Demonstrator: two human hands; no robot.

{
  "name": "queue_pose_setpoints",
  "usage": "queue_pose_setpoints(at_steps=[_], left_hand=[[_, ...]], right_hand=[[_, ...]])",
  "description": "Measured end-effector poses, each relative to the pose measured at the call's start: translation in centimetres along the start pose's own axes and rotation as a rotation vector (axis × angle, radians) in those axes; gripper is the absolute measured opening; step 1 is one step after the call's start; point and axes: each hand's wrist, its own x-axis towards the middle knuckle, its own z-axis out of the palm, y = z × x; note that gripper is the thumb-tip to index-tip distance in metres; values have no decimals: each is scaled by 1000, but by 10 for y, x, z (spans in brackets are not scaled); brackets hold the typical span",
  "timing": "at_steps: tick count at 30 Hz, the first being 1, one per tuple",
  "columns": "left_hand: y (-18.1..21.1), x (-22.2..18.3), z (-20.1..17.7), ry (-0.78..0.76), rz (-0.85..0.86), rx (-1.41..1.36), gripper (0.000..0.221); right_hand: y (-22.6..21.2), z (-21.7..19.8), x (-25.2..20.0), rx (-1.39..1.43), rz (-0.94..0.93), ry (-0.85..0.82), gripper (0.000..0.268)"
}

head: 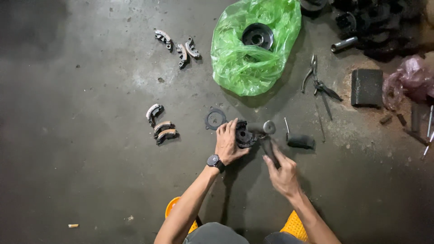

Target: Using a bench grinder to clean and prepare motorcycle brake shoe components.

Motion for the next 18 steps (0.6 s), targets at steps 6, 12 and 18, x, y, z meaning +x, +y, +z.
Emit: queue_pose_setpoints(at_steps=[6,12,18], left_hand=[[-2,11,11,43,71,-180,118],[28,28,-19,-3,128,-34,129],[12,15,-5,-6,48,14,107]], right_hand=[[-6,10,22,-124,10,-174,62],[-9,-10,26,-4,308,-75,58],[83,-27,67,-189,177,117,60]])
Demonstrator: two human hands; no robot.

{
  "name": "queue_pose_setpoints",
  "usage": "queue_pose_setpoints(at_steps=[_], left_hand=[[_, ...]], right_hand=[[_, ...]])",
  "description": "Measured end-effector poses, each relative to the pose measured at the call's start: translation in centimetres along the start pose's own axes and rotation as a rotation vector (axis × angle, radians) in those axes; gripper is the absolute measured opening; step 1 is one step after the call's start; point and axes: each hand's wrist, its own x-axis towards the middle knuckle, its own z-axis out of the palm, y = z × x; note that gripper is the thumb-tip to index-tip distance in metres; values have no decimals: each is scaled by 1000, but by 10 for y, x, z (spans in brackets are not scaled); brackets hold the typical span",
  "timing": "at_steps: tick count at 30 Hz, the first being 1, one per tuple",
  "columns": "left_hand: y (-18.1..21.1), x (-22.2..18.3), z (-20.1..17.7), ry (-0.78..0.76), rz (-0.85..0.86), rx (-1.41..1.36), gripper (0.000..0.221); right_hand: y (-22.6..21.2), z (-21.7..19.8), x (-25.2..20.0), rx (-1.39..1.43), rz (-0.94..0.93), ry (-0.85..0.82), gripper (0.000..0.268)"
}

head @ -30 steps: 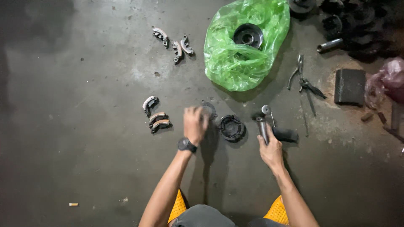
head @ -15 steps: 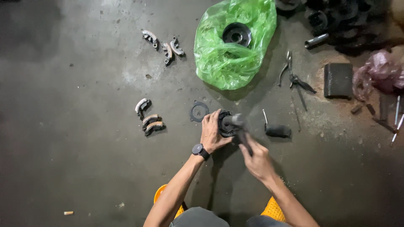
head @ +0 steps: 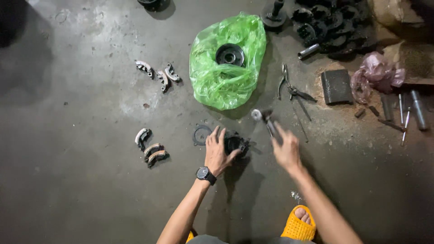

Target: Using a bench grinder to clean and prepare motorcycle brake shoe components.

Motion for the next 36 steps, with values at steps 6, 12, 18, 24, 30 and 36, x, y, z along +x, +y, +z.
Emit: queue_pose_setpoints(at_steps=[6,12,18,24,30,36], left_hand=[[-3,-24,-9,101,-50,-64,80],[-22,-14,14,85,-53,-43,57],[-10,33,37,-144,135,262,37],[-28,30,54,-186,-45,352,27],[-31,-4,16,-226,-237,46,39],[-19,-27,-14,-99,-243,-363,31]], right_hand=[[56,11,70,-380,-165,160,54],[-3,62,31,18,-160,37,31],[-17,77,1,317,-164,-307,49],[0,84,-1,411,46,-306,41],[20,96,-6,408,117,-398,27],[-20,57,3,973,263,-335,22]])
